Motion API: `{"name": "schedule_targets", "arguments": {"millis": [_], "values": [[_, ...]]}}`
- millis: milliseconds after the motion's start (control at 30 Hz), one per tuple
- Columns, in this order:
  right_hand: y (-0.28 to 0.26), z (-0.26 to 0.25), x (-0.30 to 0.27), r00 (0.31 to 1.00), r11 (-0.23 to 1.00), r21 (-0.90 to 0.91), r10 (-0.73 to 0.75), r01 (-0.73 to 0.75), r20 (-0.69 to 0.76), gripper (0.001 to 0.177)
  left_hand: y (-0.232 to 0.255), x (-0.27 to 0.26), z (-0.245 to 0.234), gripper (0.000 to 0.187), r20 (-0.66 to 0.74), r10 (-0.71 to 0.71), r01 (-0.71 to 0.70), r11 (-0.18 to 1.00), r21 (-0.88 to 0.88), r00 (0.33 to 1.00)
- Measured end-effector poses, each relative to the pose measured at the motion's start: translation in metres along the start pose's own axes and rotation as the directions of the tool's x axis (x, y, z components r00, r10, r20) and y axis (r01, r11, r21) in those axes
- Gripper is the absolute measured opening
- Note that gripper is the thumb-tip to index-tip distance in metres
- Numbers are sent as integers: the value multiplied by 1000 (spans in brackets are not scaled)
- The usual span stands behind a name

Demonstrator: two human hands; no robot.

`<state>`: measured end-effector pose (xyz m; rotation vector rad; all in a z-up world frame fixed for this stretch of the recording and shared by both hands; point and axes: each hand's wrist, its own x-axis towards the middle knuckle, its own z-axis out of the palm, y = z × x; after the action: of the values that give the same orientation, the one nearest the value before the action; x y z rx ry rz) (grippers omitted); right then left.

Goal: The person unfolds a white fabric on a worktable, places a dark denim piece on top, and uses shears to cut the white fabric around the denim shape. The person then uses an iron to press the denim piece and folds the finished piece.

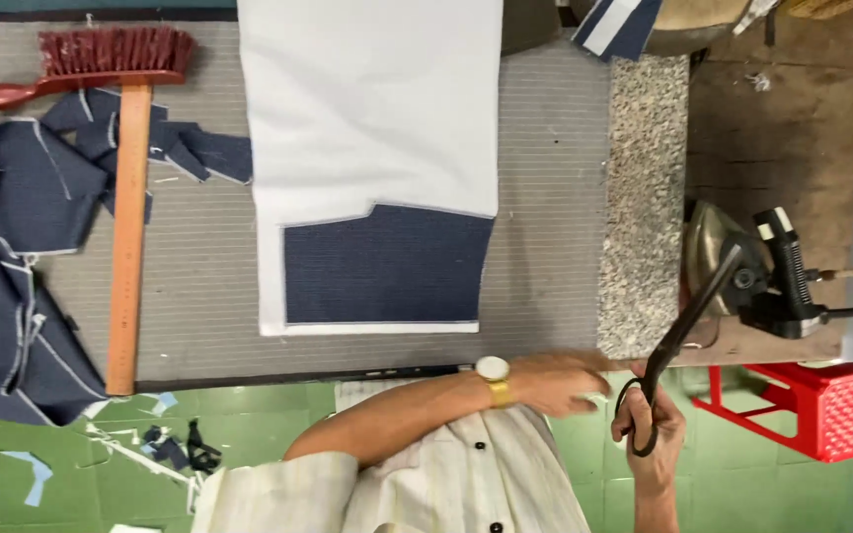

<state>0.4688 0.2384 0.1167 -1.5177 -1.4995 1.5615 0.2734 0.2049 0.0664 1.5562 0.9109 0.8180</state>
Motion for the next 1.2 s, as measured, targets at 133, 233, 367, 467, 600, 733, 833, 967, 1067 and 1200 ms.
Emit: {"name": "schedule_targets", "arguments": {"millis": [133, 233, 367, 467, 600, 733, 833, 967, 1067, 1200], "values": [[-9, -50, 48, 968, 974, -226, 30, 29, 250, 55, -28, -49, -20, 22, -539, 306, 32, 848, 528, 785], [-24, -59, 87, 879, 897, -421, 302, -133, 367, 57, -38, -129, -34, 27, -778, 150, 406, 785, 469, 610], [-9, -62, 149, 638, 996, -87, 79, -19, 766, 41, -53, -191, -19, 26, -857, 152, 682, 543, 489, 493], [-54, -32, 182, 384, 982, -176, 189, -70, 904, 45, -52, -206, -7, 28, -849, 61, 723, 495, 482, 525], [-67, -13, 240, 336, 824, -566, 542, -32, 771, 63, -64, -203, -2, 36, -859, 106, 751, 440, 492, 501], [-100, 23, 270, 335, 738, -665, 602, 115, 725, 71, -70, -201, 0, 36, -861, 153, 773, 387, 503, 485], [-107, 41, 292, 341, 671, -708, 627, 221, 701, 67, -73, -200, 1, 37, -868, 140, 783, 382, 491, 477], [-121, 69, 294, 356, 594, -745, 654, 305, 667, 72, -75, -201, 0, 38, -873, 124, 788, 384, 481, 472], [-123, 75, 296, 397, 556, -758, 646, 341, 652, 72, -75, -200, 0, 36, -874, 117, 795, 371, 479, 472], [-119, 77, 302, 420, 491, -771, 649, 405, 634, 72, -76, -201, 2, 37, -877, 108, 803, 362, 474, 469]]}}
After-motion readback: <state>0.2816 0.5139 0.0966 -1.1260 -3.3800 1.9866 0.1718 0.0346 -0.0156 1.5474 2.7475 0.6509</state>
